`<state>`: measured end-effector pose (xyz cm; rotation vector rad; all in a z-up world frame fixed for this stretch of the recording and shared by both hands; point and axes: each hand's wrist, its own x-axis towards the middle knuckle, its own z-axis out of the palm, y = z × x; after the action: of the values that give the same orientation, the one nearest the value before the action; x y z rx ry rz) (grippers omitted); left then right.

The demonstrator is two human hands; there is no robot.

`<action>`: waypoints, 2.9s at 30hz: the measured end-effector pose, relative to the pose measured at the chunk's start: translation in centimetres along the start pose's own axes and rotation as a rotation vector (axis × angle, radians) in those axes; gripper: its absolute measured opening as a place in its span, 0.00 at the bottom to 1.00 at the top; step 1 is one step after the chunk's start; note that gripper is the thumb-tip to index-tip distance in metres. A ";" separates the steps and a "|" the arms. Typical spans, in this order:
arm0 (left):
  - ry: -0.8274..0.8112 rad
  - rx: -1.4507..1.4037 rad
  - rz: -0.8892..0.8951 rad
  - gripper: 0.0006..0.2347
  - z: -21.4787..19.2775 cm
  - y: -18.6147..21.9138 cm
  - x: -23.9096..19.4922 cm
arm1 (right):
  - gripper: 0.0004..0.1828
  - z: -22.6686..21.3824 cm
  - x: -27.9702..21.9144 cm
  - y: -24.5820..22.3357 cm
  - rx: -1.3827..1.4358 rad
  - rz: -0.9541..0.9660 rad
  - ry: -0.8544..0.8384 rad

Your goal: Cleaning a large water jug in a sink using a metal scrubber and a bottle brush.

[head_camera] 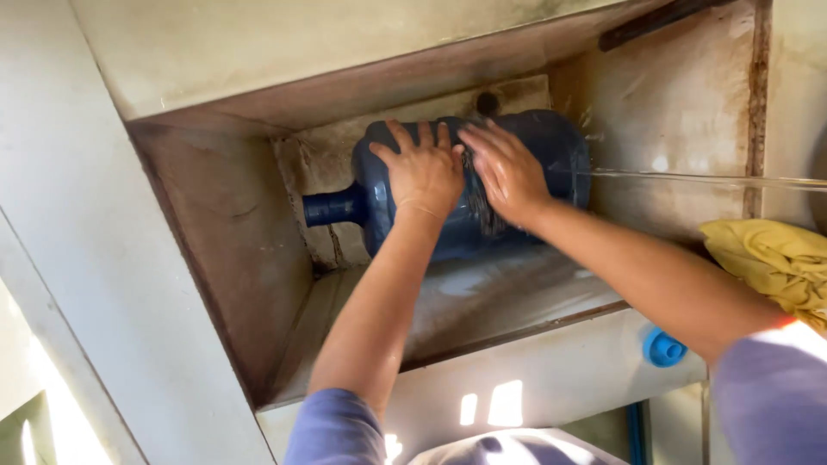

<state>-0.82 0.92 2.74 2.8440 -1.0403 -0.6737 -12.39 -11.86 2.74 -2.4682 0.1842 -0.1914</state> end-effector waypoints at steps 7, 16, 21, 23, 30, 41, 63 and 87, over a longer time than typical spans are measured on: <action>0.032 0.034 -0.016 0.23 0.0 1.5 -0.3 | 0.14 1.8 4.5 4.7 -0.089 0.348 -0.208; 0.113 0.043 -0.029 0.23 1.2 2.1 -1.6 | 0.16 0.2 0.4 1.8 0.037 0.035 -0.082; 0.117 0.054 -0.025 0.24 0.7 3.0 -2.9 | 0.16 2.8 5.7 3.1 -0.165 0.456 -0.251; 0.117 0.031 -0.022 0.24 1.2 2.5 -3.6 | 0.18 1.3 1.8 0.9 -0.158 0.352 -0.164; 0.148 -0.051 -0.044 0.23 1.7 0.8 -4.2 | 0.20 -1.2 -5.6 -1.8 -0.140 0.160 -0.121; 0.151 -0.053 -0.033 0.21 1.9 0.4 -3.5 | 0.16 -0.9 -3.2 -1.6 -0.038 0.103 -0.051; 0.302 -0.563 -0.075 0.37 2.4 -7.7 -6.9 | 0.21 2.6 4.4 -4.8 -0.171 0.493 -0.238; 0.007 -0.526 -0.404 0.28 1.0 -3.9 -3.8 | 0.20 2.3 1.3 -2.6 -0.033 0.243 -0.058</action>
<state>-1.43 6.37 2.57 2.5778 -0.2191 -0.8122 -10.48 -8.72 2.67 -2.4541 0.4619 -0.0122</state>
